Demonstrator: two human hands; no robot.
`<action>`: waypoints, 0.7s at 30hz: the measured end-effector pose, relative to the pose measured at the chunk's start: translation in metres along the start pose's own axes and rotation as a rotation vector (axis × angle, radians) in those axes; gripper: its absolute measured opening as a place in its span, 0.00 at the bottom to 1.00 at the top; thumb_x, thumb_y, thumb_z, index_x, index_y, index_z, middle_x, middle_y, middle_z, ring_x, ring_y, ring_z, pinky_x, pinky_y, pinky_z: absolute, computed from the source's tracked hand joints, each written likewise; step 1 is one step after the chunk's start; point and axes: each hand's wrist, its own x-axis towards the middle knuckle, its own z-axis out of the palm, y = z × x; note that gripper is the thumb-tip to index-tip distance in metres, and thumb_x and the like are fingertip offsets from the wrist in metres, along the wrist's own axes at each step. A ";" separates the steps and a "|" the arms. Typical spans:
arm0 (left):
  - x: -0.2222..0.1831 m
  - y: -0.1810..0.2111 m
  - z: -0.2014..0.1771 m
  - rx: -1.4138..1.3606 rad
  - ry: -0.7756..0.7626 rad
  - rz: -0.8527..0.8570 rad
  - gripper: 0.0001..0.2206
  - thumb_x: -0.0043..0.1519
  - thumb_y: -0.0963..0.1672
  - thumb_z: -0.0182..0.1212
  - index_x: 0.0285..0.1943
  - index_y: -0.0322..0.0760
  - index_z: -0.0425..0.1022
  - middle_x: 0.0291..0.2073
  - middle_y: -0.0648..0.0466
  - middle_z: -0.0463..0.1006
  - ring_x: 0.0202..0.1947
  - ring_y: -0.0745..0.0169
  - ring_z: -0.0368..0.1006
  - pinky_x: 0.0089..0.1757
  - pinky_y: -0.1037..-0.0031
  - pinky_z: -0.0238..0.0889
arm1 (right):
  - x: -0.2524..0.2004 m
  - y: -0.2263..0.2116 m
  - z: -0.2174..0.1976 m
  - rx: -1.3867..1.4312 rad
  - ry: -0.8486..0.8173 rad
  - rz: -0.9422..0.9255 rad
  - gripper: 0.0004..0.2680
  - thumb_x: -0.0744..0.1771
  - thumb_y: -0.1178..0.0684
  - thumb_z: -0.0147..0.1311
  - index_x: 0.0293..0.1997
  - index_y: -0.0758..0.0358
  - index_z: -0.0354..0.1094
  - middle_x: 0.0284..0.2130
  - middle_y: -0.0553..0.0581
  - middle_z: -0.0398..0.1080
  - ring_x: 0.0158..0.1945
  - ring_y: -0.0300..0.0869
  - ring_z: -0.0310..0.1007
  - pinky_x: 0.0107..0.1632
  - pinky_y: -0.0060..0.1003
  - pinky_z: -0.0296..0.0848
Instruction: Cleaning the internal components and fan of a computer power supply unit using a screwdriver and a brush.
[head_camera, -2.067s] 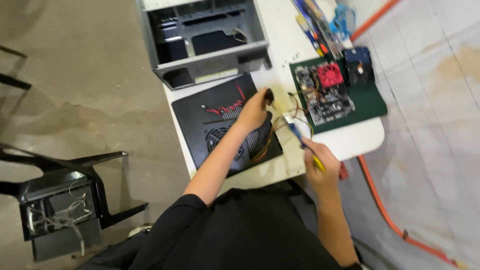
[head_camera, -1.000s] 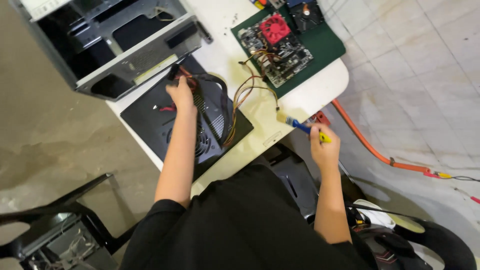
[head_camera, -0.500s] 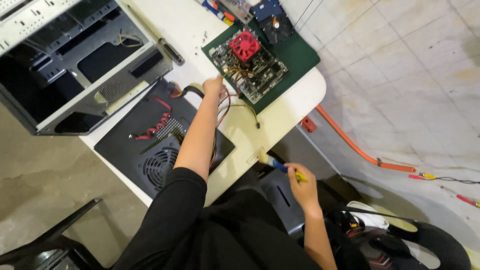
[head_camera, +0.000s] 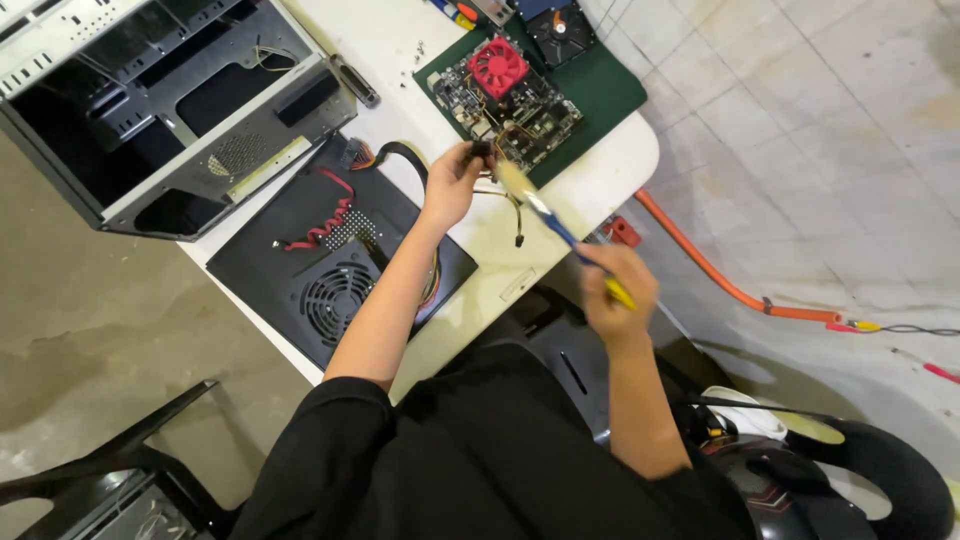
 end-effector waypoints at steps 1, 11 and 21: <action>-0.004 0.008 -0.002 0.076 -0.061 -0.009 0.12 0.67 0.35 0.54 0.58 0.32 0.76 0.38 0.46 0.82 0.42 0.60 0.79 0.49 0.66 0.73 | 0.009 -0.005 0.009 -0.012 -0.087 -0.104 0.11 0.69 0.47 0.55 0.48 0.62 0.80 0.34 0.56 0.76 0.34 0.49 0.75 0.42 0.42 0.75; -0.021 0.044 -0.009 0.289 -0.159 -0.001 0.13 0.65 0.36 0.58 0.59 0.28 0.75 0.38 0.44 0.81 0.42 0.54 0.80 0.48 0.61 0.72 | 0.004 -0.021 0.015 -0.086 -0.172 -0.175 0.09 0.68 0.50 0.58 0.51 0.57 0.79 0.40 0.57 0.77 0.42 0.54 0.78 0.47 0.47 0.76; -0.040 0.069 -0.010 0.397 -0.246 0.172 0.11 0.65 0.32 0.53 0.50 0.34 0.75 0.39 0.42 0.78 0.47 0.37 0.77 0.51 0.53 0.68 | 0.047 -0.040 -0.011 -0.033 -0.325 -0.096 0.07 0.69 0.51 0.60 0.50 0.58 0.79 0.33 0.61 0.76 0.38 0.58 0.77 0.43 0.48 0.75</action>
